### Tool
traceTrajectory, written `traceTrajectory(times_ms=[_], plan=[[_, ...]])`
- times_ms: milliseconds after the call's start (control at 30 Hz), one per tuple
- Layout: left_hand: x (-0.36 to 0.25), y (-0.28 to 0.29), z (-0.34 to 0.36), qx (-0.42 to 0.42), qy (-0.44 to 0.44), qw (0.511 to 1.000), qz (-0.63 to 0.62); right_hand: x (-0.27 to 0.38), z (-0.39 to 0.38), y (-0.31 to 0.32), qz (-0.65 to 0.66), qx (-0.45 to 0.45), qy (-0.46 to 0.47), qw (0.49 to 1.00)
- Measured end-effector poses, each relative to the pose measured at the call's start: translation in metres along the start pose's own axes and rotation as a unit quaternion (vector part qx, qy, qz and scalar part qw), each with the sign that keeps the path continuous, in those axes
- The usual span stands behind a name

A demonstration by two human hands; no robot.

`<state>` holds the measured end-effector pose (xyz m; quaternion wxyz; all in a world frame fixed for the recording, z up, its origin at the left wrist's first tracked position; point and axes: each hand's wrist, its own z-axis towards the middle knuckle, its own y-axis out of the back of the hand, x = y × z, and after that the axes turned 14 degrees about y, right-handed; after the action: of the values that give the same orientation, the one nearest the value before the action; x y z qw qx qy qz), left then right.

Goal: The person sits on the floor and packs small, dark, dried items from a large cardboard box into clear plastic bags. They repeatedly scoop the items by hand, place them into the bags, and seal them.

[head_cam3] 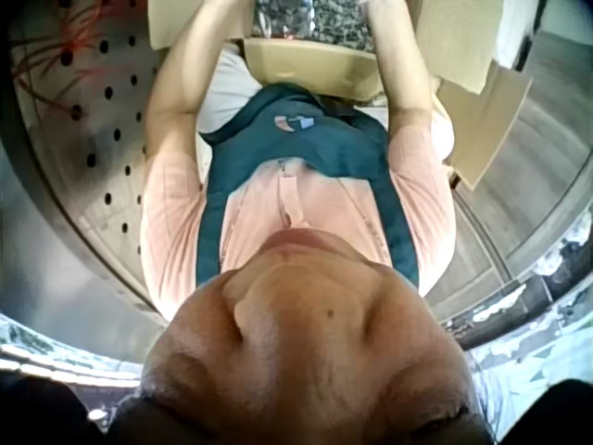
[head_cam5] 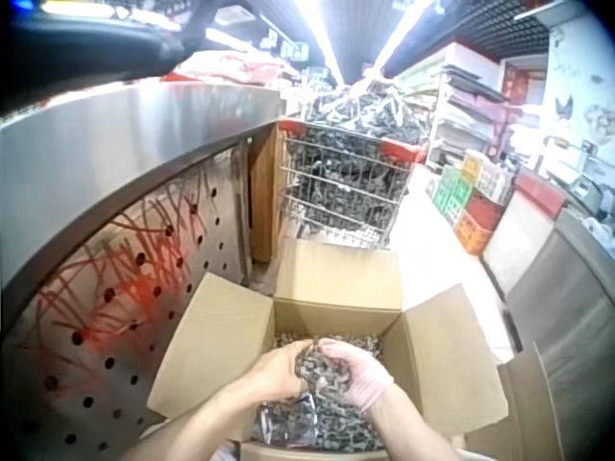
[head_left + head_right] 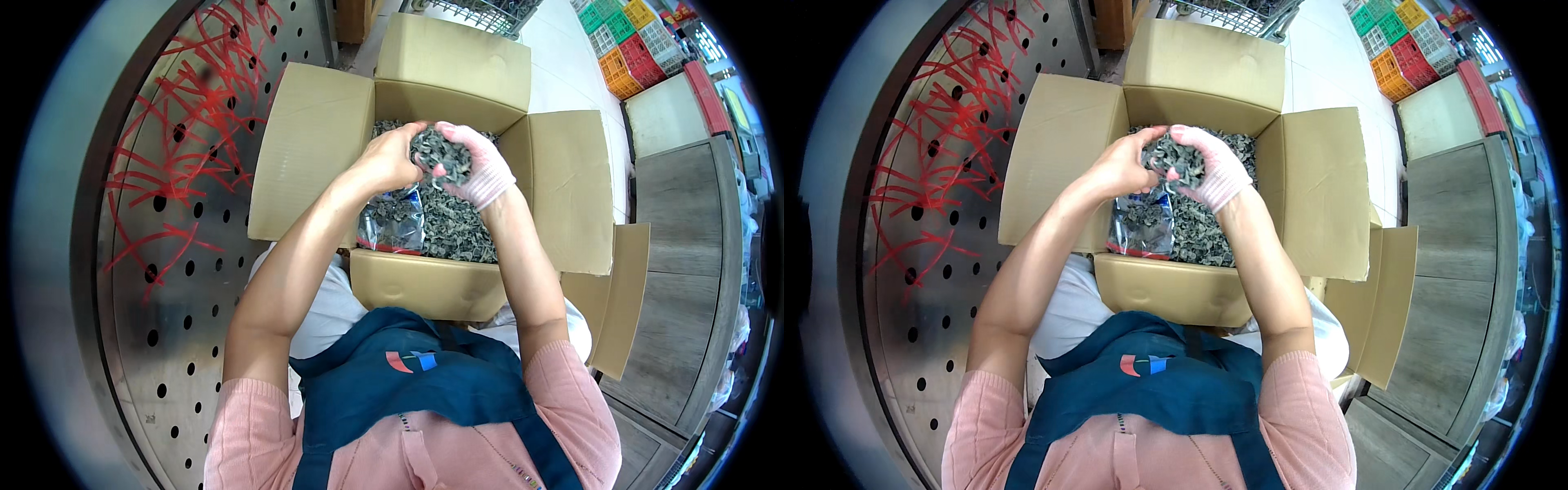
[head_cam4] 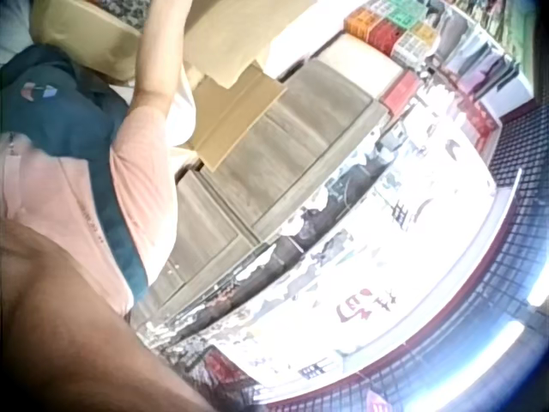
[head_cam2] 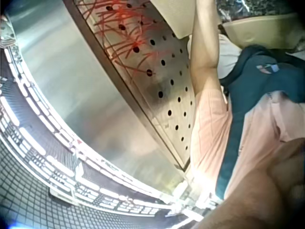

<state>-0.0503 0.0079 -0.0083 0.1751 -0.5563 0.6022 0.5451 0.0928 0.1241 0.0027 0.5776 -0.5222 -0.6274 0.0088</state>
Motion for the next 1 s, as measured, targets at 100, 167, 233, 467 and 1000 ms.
traceTrajectory(times_ms=[100,167,233,467,1000], plan=[[-0.007,-0.001,-0.006,-0.024,0.012,0.999,0.027,0.001,0.008,-0.013,-0.047,-0.037,-0.025,0.998],[-0.012,0.004,-0.009,-0.005,0.037,0.999,0.019,-0.006,0.017,-0.013,-0.025,-0.001,-0.001,1.0],[-0.008,0.003,-0.003,-0.008,0.034,0.999,0.032,-0.012,0.023,-0.019,-0.004,-0.034,0.032,0.999],[-0.002,0.0,0.004,-0.015,0.027,0.999,0.014,-0.011,0.018,-0.037,-0.001,-0.075,0.065,0.995],[0.017,0.0,0.014,-0.072,0.005,0.997,0.034,0.015,-0.021,-0.03,-0.274,0.006,0.195,0.942]])
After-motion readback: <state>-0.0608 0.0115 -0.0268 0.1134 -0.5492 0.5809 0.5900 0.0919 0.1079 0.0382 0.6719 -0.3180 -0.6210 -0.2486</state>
